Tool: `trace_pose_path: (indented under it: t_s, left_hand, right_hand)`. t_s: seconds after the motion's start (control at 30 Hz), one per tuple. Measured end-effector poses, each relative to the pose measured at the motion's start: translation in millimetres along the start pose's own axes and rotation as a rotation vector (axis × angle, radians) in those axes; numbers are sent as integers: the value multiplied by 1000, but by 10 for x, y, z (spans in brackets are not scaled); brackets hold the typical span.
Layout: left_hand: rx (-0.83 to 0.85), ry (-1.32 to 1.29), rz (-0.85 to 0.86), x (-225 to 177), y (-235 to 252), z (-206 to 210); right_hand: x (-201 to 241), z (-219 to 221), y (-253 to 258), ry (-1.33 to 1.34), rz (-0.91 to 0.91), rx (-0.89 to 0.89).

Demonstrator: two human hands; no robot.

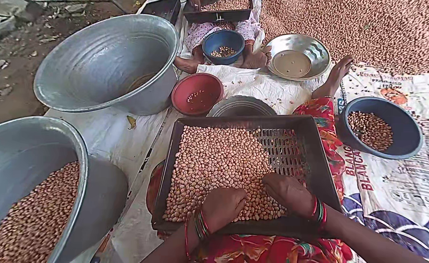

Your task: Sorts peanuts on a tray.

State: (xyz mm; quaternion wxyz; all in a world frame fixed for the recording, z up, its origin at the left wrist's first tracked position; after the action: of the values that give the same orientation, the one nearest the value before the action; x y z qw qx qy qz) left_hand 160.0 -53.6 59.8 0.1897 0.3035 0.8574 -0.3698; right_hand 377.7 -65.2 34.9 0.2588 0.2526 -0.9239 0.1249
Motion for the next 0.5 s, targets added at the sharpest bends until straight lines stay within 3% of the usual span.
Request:
trace_pose_path:
  t_s: [0.23, 0.4, 0.5]
  left_hand:
    - [-22, -44, -2, 137, -123, -35]
    - [-131, 0, 56, 72, -87, 101]
    - [8, 54, 44, -60, 46, 63]
  right_hand:
    - [234, 100, 93, 92, 15, 395]
    - [-30, -270, 119, 435, 187, 290]
    - [-56, -206, 23, 432, 130, 291]
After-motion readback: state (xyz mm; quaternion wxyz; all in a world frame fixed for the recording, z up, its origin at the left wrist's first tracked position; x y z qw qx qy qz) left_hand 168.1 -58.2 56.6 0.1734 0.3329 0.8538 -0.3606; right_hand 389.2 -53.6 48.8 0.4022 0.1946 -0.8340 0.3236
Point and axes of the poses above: each hand's wrist, its own y-axis towards the middle knuckle, its own z-axis out of the palm, x = y × z, the point moved 1 cm from there along y, towards the middle knuckle, and after that the axes turned 6 degrees about x, right-handed, at the moved point
